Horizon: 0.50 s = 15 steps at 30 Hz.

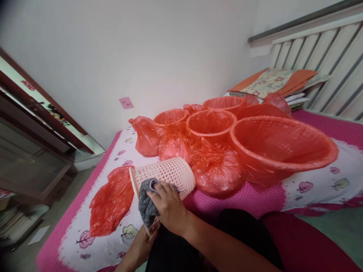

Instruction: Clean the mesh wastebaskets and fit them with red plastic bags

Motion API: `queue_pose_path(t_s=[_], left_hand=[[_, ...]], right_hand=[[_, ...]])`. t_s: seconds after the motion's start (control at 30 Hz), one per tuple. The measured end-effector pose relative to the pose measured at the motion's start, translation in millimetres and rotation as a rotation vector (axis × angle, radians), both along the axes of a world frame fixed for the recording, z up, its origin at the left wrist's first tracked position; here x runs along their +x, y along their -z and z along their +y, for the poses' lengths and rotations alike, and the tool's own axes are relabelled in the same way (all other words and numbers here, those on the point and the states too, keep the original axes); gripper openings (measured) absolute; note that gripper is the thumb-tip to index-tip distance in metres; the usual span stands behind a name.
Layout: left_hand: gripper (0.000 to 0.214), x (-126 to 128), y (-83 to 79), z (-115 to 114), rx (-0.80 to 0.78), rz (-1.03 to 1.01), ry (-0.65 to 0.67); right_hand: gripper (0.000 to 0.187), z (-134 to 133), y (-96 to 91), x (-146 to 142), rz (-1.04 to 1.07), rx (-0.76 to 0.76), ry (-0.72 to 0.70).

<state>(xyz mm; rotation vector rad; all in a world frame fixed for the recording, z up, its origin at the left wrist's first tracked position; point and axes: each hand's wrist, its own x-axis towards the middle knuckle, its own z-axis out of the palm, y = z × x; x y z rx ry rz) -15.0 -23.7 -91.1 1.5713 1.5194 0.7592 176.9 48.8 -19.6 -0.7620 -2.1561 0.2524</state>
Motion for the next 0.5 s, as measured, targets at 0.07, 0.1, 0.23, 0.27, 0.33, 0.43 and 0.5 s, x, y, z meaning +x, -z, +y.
queue_pose_path(t_s=[0.07, 0.1, 0.23, 0.27, 0.33, 0.43, 0.5], left_hand=[[0.04, -3.7, 6.5, 0.3, -0.002, 0.02, 0.011], [0.04, -4.5, 8.1, 0.3, 0.006, 0.023, 0.014], [0.042, -3.4, 9.8, -0.3, 0.031, -0.005, -0.039], [0.043, -3.0, 10.2, -0.7, 0.025, -0.011, -0.064], [0.047, -2.5, 11.6, -1.6, 0.015, -0.012, -0.1], [0.049, -2.3, 13.2, -2.6, 0.01, -0.016, -0.113], [0.049, -2.1, 13.7, -3.0, 0.009, -0.028, -0.108]], right_hand=[[0.052, 3.8, 2.4, 0.0, -0.011, -0.015, 0.03], [0.054, 6.6, 3.9, 0.5, -0.017, -0.025, 0.049], [0.061, 22.4, 10.9, 5.7, -0.027, -0.096, 0.12], [0.062, 27.1, 13.0, 7.7, -0.023, -0.113, 0.139], [0.064, 36.9, 17.5, 12.0, -0.009, -0.137, 0.171], [0.066, 51.1, 24.8, 18.3, 0.018, -0.155, 0.213], [0.067, 60.1, 29.4, 22.3, 0.037, -0.163, 0.235]])
